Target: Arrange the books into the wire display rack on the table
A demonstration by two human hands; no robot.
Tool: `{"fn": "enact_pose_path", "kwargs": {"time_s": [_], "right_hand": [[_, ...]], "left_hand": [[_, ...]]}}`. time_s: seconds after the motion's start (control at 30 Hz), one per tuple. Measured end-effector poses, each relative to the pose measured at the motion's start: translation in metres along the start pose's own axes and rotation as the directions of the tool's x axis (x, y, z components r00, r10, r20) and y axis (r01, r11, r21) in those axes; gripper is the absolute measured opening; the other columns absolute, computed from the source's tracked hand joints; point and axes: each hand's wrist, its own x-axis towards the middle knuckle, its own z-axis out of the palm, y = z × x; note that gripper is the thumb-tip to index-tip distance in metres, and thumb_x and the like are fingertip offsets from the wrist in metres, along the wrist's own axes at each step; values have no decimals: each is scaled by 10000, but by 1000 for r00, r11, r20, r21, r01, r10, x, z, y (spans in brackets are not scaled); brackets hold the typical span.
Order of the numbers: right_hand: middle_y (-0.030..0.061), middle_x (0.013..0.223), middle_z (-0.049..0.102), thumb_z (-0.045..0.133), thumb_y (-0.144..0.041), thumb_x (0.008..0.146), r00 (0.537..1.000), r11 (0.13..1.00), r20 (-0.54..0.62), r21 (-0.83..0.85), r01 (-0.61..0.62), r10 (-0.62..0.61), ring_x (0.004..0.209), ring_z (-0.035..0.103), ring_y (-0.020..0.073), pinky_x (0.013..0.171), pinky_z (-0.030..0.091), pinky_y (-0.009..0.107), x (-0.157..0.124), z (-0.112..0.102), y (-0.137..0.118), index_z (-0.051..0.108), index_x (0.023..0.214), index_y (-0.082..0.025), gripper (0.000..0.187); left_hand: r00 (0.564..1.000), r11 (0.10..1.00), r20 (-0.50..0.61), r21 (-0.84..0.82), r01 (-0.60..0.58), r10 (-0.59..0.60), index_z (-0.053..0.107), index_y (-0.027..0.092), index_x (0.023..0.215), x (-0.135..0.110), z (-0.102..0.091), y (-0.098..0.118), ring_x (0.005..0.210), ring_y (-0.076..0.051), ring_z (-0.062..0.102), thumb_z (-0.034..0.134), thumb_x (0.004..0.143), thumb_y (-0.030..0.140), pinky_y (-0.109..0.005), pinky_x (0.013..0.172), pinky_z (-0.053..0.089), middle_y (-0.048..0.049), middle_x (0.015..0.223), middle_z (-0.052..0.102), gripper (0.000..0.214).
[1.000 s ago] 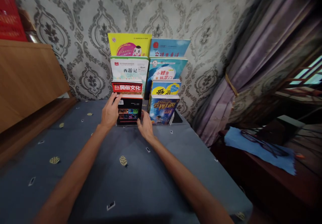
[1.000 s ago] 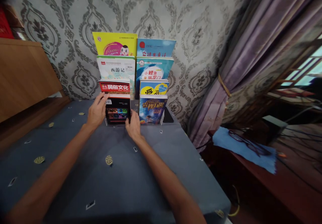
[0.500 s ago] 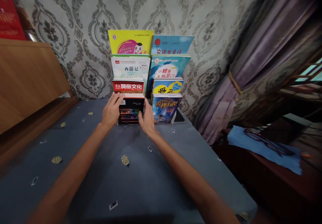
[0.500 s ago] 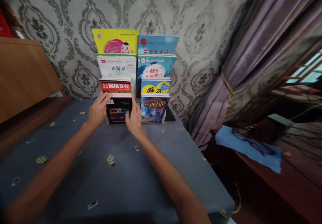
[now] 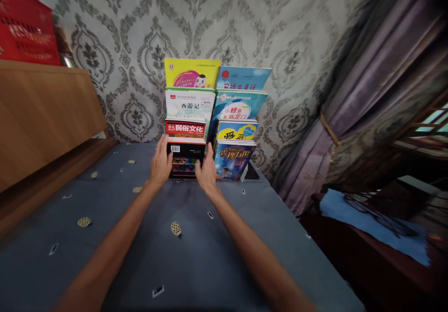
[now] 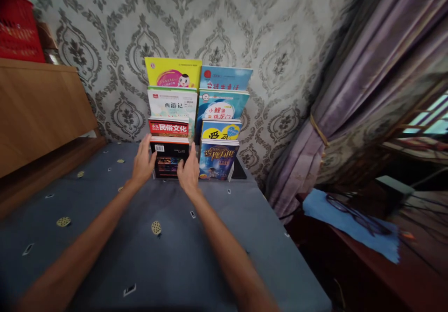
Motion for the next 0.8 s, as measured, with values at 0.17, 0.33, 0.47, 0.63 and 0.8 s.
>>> {"fn": "enact_pose_path", "kwargs": {"time_s": [0.17, 0.33, 0.47, 0.63, 0.8], "right_hand": [[221, 1375, 590, 433, -194, 870, 991, 985, 51, -126, -116, 123, 1271, 560, 330, 1061, 437, 501, -11, 9, 9, 399, 1457, -70, 601], [182, 1201, 708, 452, -170, 876, 963, 949, 130, -241, -202, 238, 1111, 665, 322, 990, 460, 445, -14, 7, 7, 575, 1312, -100, 459], [148, 1089, 751, 470, -159, 879, 960, 934, 123, -291, -209, 253, 1008, 701, 297, 947, 451, 392, -14, 5, 2, 611, 1274, -135, 419], [156, 966, 769, 469, -142, 886, 958, 907, 116, -367, -204, 262, 913, 717, 283, 913, 432, 372, -15, 5, -1, 614, 1290, -123, 430], [150, 930, 770, 465, -138, 887, 968, 906, 106, -388, -168, 226, 867, 716, 264, 906, 427, 360, -17, 4, 2, 630, 1262, -123, 410]], "left_hand": [[979, 979, -44, -38, 198, -199, 475, 137, 1364, -18, 15, -12, 1180, -307, 595, 476, 940, 290, -502, 1011, 506, -182, 1223, 619, 450], [984, 984, 2, 24, 178, -178, 529, 187, 1324, -24, 16, -12, 1143, -313, 582, 415, 964, 284, -512, 986, 494, -154, 1174, 622, 390], [986, 984, 12, 63, 167, -168, 547, 173, 1306, -21, 13, -10, 1104, -309, 580, 419, 947, 241, -486, 967, 498, -148, 1143, 620, 387], [984, 983, 50, 72, 166, -170, 579, 163, 1251, -17, 11, -10, 1053, -298, 592, 404, 933, 193, -468, 942, 507, -139, 1078, 624, 364], [988, 985, 41, 93, 144, -148, 594, 181, 1206, -15, 11, -12, 1025, -278, 608, 409, 928, 177, -437, 934, 516, -116, 1050, 633, 334]]}}
